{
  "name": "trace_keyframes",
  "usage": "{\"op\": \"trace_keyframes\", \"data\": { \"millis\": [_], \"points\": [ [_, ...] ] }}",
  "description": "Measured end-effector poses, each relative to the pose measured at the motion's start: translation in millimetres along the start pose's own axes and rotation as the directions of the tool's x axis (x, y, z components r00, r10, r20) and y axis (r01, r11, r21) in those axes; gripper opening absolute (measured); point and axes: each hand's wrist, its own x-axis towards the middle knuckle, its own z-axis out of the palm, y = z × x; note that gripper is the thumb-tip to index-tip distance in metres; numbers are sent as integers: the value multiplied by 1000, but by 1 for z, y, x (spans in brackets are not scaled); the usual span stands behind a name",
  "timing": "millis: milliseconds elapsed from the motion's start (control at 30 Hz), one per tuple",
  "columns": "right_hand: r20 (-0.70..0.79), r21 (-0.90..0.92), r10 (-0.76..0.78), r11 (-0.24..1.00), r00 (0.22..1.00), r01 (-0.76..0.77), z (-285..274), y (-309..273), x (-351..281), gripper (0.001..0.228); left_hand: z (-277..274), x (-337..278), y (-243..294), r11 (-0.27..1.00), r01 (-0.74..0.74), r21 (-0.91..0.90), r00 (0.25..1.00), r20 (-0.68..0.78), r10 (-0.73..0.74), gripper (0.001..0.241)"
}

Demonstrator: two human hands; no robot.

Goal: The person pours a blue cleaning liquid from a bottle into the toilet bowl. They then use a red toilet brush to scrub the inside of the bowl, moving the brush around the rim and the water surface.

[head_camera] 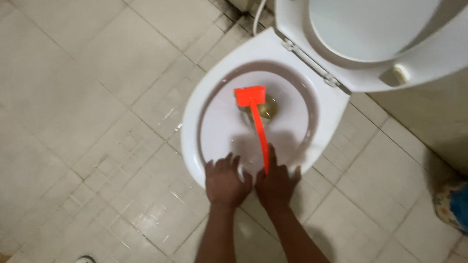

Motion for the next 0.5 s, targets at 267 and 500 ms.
{"op": "trace_keyframes", "data": {
  "millis": [267,500],
  "points": [
    [-32,60,-9,998,999,10,-9,-6,-9,79,-2,-5,-1,999,16,30,1000,-16,-16,54],
    [-29,97,4,995,1000,-2,-14,-9,-3,78,0,-5,-2,998,-36,49,994,-104,41,51]
  ]
}}
